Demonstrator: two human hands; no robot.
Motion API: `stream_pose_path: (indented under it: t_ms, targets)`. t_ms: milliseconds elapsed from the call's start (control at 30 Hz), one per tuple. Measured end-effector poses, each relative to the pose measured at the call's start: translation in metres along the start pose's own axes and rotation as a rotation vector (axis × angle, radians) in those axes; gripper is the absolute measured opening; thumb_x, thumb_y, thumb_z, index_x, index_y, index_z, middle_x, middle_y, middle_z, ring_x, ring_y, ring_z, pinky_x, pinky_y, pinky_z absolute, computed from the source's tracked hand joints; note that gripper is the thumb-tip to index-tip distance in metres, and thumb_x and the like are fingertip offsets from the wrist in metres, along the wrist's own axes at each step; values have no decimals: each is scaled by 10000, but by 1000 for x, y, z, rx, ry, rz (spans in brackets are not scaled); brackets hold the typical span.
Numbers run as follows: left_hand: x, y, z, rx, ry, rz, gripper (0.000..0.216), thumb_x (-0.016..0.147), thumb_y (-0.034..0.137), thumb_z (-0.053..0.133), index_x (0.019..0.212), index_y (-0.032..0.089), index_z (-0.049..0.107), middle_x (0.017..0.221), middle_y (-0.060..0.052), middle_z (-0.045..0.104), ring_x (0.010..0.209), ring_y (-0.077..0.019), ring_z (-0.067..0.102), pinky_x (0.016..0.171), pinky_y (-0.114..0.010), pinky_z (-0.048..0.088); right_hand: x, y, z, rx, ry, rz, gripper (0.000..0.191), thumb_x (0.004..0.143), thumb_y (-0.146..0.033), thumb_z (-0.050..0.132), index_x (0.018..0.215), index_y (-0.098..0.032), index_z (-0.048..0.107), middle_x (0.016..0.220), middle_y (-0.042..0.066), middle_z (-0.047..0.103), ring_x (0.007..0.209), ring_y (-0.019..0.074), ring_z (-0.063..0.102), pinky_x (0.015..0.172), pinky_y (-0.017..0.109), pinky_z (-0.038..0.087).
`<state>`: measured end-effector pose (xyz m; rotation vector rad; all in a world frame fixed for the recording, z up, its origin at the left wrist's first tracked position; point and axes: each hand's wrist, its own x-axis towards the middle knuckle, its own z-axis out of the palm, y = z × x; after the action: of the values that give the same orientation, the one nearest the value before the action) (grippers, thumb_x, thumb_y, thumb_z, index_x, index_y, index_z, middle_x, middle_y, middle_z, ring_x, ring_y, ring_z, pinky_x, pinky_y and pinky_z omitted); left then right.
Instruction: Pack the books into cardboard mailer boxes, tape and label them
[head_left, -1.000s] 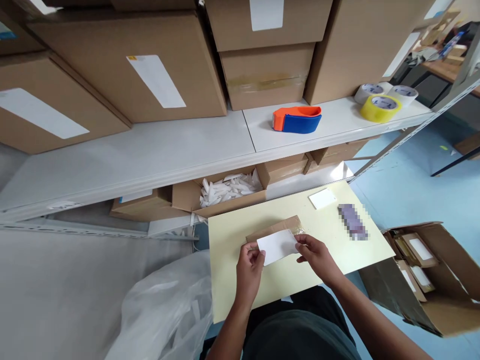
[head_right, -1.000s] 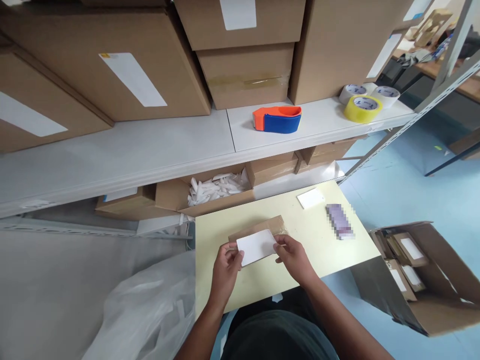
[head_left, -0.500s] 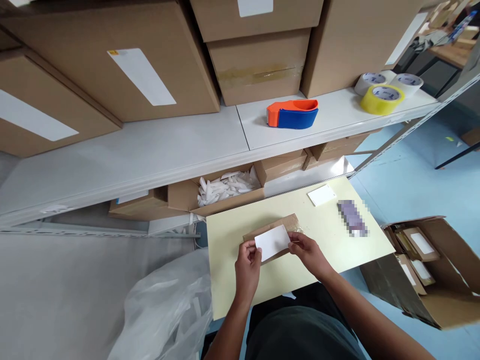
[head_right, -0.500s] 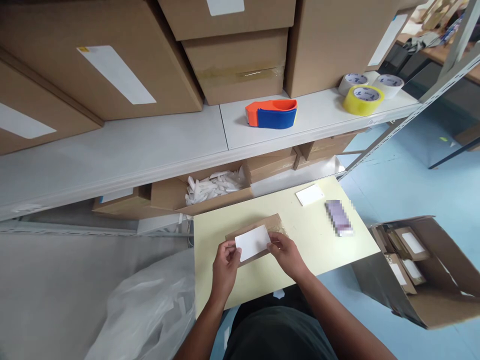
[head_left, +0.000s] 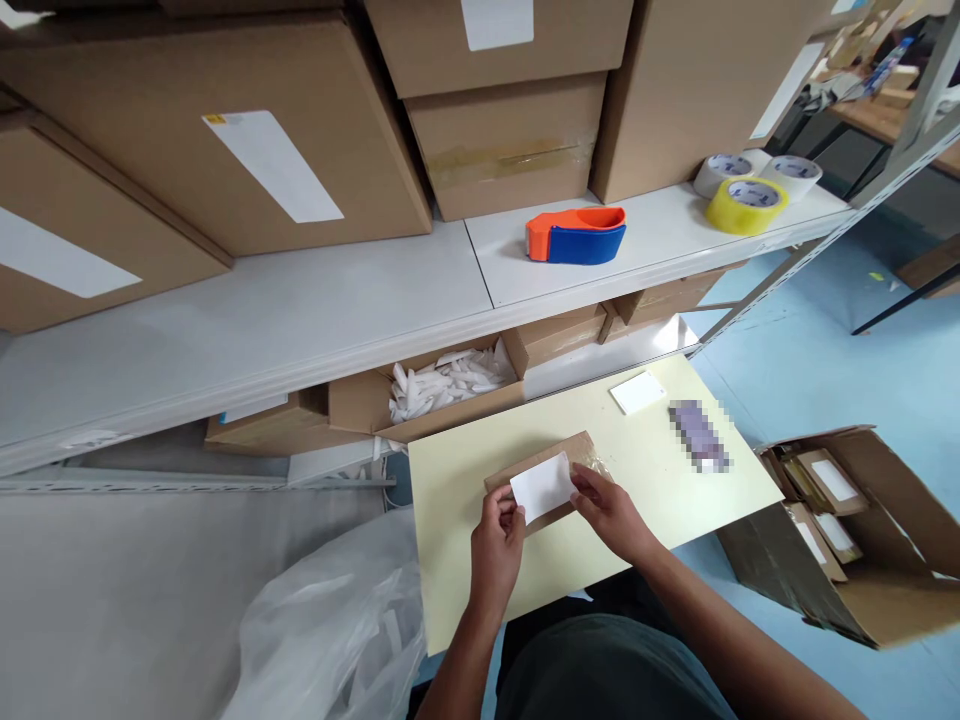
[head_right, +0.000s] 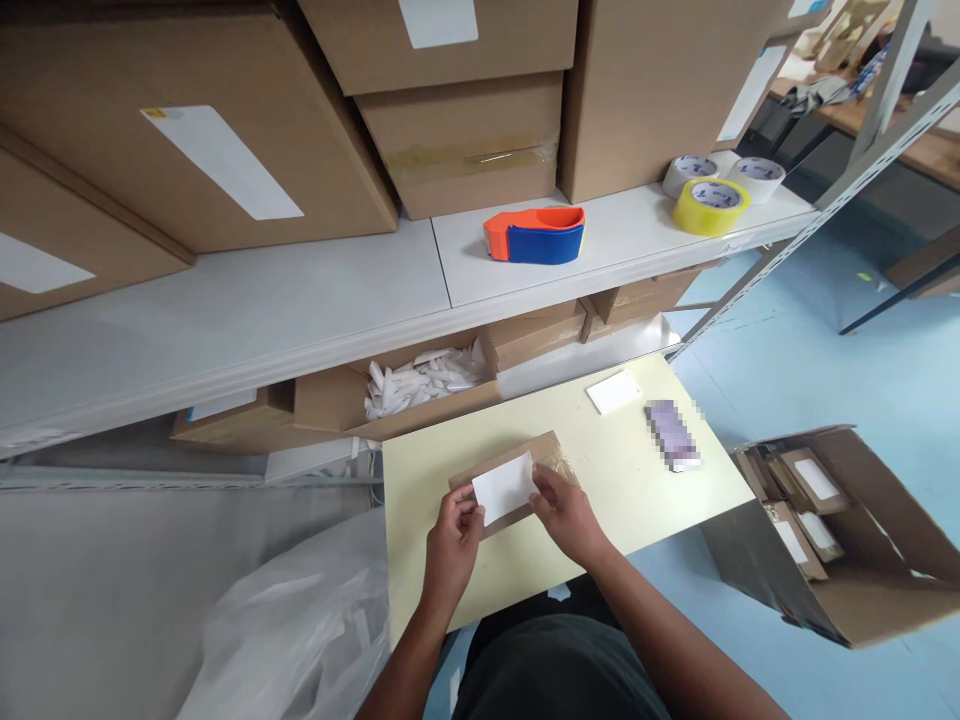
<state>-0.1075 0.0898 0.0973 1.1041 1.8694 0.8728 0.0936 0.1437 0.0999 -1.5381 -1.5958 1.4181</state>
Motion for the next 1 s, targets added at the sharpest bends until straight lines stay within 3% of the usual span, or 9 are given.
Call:
stream_pose_path:
  t_ms: [133,267,367,467,533,600,733,867,1000]
  targets:
    - [-3,-9,-3,242,-34,156,425,960,316,483,1374,226,513,1092,-76,743,905,-206,727,767,-320,573,-10,-4,2,-347,78,-172,525,911,-271,516,1430,-197,523,1225,125,716,1078,289,696,905,478,603]
    - [-9,-9,-5,615,12,417,538,976,224,450,1511,190,410,1100,-109,742,960,-236,708,802,-338,562,-22,-7,7,-708,184,-355,489,921,-182,492,1407,-149,544,1408,182,605,1267,339,582,1011,532,540]
    - [-12,1,-5,840,88,482,576,962,204,486,1531,170,408,1149,-143,728,975,-271,692,836,-391,554,-27,-5,18,-852,97,-519,483,923,-169,520,1403,-129,554,1507,181,525,1402,336,465,1142,544,427]
    - [-13,7,0,938,171,532,538,946,221,531,1479,163,499,1426,-194,585,1259,-348,579,985,-474,506,-26,4,34,-935,-31,-623,539,941,-271,565,1455,-114,513,1565,167,468,1478,349,363,1198,569,336]
    - [-13,4,10,939,129,642,556,952,206,505,1503,144,467,1536,-177,490,1420,-339,442,1115,-492,422,-23,13,42,-985,-53,-651,622,955,-311,560,1522,-94,426,1599,172,418,1501,354,322,1206,579,308]
    - [-14,-6,22,936,33,738,629,958,177,459,1573,132,339,1578,-144,449,1486,-297,362,1195,-492,339,-20,24,44,-1020,-53,-677,675,972,-302,538,1577,-94,322,1634,167,355,1520,341,289,1217,571,282]
    - [-18,-29,37,973,-8,731,746,961,164,418,1627,135,83,1629,-128,361,1518,-273,310,1231,-532,277,-20,44,25,-1016,-45,-637,748,954,-238,539,1619,-146,207,1667,135,276,1539,323,256,1233,594,222]
    - [-23,-33,42,968,15,700,809,937,137,429,1626,164,6,1645,-121,318,1524,-269,298,1240,-552,261,-25,53,1,-983,82,-465,768,915,-120,506,1621,-181,210,1665,124,277,1547,332,233,1225,656,180]
    - [-19,-25,55,942,51,718,842,911,148,486,1626,133,41,1629,-165,337,1520,-303,301,1239,-545,276,-18,39,9,-916,48,-535,701,916,-116,472,1595,-128,294,1664,158,264,1555,333,208,1232,616,219]
